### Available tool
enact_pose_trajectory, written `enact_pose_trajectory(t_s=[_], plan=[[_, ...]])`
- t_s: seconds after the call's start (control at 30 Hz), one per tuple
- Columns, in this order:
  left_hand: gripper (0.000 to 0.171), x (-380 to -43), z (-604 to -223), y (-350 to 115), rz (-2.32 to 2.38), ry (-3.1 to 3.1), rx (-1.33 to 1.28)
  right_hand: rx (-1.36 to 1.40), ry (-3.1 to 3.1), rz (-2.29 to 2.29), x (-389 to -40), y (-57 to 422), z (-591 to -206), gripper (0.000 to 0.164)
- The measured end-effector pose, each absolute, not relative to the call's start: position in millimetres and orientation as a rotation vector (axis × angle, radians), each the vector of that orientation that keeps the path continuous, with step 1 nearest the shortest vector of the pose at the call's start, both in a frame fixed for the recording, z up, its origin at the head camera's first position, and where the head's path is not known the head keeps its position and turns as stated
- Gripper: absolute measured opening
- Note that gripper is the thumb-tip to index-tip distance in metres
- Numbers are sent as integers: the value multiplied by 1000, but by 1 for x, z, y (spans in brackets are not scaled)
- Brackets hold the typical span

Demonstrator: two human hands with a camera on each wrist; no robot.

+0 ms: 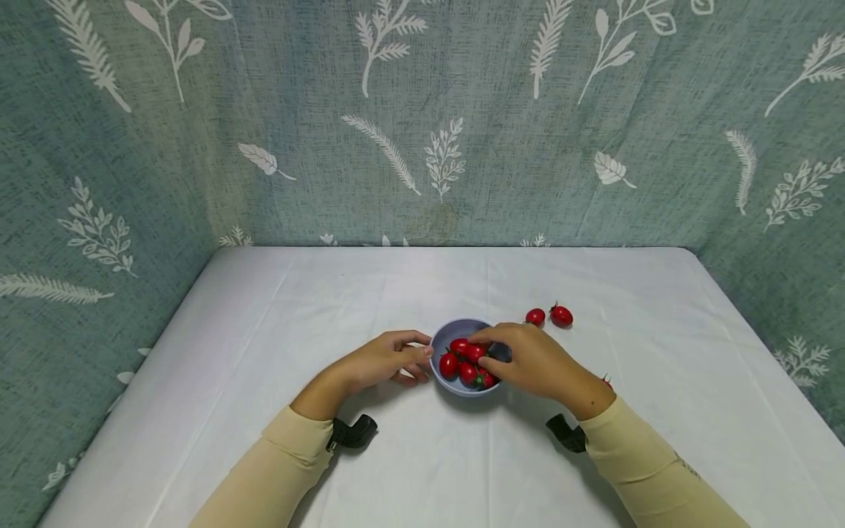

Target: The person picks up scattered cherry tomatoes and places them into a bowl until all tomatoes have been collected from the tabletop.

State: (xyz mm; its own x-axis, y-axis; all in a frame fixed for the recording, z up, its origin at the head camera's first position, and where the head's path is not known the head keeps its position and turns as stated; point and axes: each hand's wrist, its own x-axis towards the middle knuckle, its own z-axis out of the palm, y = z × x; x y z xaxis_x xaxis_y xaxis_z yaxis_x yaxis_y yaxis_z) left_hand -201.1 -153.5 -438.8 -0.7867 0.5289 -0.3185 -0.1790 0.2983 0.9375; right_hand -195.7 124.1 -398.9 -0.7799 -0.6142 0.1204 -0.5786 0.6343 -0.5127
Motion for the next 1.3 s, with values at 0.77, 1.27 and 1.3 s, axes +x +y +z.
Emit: enact_pose_trajectory(t_s=[0.77, 1.27, 1.3], plan=[[47, -202, -437, -152, 1556, 1969, 324, -918, 2857, -875, -189, 129, -396, 38], [47, -201, -438, -152, 1546, 1981, 319, -886, 3030, -1010, -194, 152, -397, 32], [47, -201, -437, -152, 1546, 1983, 316, -886, 3043, -1005, -194, 153, -397, 31]])
